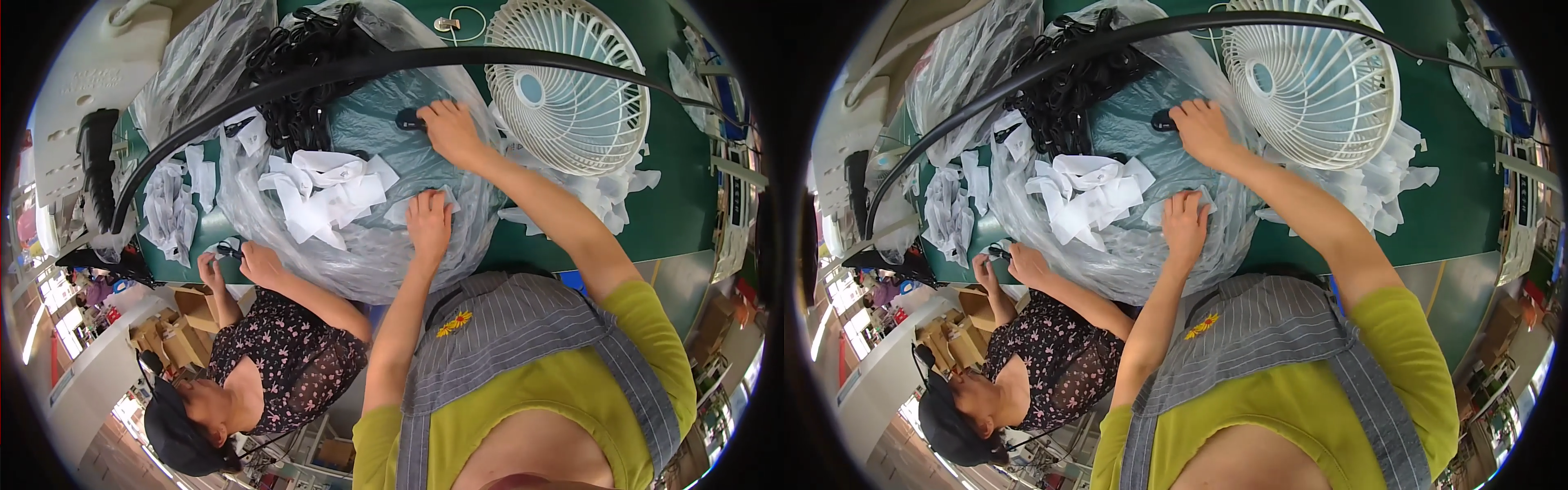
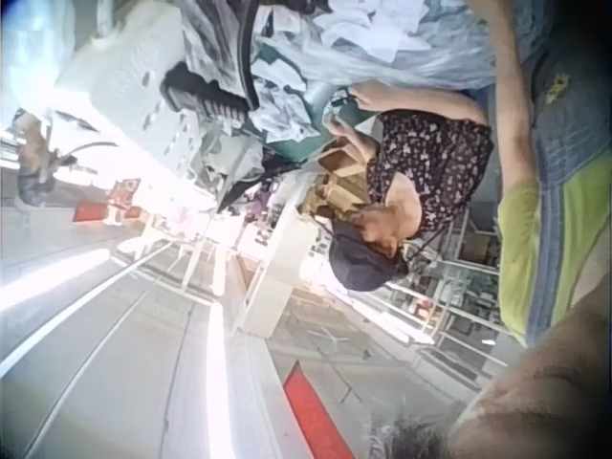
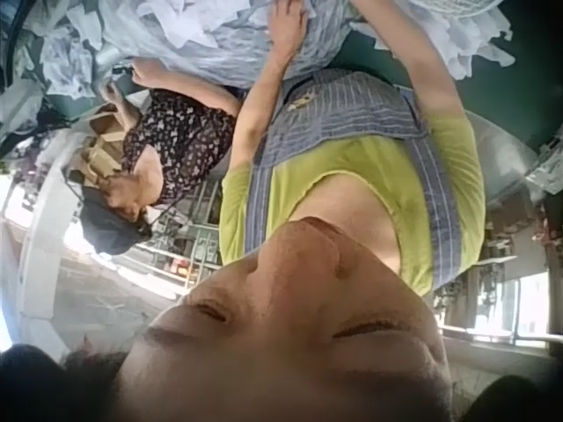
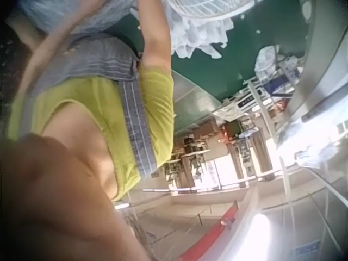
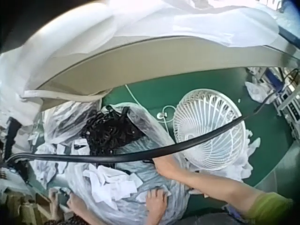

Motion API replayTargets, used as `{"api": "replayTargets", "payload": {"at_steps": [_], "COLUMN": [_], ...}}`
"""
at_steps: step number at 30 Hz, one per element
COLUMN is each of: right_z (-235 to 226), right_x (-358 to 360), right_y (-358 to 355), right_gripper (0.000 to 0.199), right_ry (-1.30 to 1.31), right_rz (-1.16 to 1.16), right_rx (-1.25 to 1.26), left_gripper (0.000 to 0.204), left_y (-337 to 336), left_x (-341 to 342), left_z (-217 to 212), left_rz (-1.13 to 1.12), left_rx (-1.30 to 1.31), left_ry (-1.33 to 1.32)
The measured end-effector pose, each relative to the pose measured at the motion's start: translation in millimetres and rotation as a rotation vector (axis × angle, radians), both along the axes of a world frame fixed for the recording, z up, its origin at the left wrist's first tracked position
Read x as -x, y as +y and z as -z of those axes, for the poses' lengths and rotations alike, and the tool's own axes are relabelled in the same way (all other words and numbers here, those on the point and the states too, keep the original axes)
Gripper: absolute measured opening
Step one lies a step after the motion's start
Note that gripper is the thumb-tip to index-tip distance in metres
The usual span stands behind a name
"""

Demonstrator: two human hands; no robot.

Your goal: Wrap white adhesive labels around black cables at an assembly workbench.

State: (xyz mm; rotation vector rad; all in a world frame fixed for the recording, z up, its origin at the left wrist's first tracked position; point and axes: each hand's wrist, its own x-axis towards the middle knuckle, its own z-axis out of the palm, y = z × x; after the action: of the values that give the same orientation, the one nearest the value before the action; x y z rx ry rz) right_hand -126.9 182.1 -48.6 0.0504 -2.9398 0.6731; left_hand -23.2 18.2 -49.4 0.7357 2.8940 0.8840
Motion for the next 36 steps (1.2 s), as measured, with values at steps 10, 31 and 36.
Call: {"api": "replayTargets", "payload": {"at_steps": [10,31,36], "right_z": [11.6,-62.2,-67.2], "right_x": [-62.9,-171.1,-171.0], "right_y": [2.5,58.2,60.7], "right_gripper": [0.048,0.046,0.048], "right_ry": [-0.113,-0.204,-0.194], "right_rz": [0.016,-0.185,-0.174], "right_rx": [0.000,0.130,0.121], "left_gripper": [0.018,0.011,0.013], "left_y": [-6.0,-3.9,-15.9], "left_x": [-5.5,-6.9,-3.3], "left_z": [24.1,-14.3,-16.4], "left_rz": [0.003,-0.104,-0.077], "left_rx": [0.115,-0.150,-0.098], "left_ry": [0.070,0.085,0.146]}}
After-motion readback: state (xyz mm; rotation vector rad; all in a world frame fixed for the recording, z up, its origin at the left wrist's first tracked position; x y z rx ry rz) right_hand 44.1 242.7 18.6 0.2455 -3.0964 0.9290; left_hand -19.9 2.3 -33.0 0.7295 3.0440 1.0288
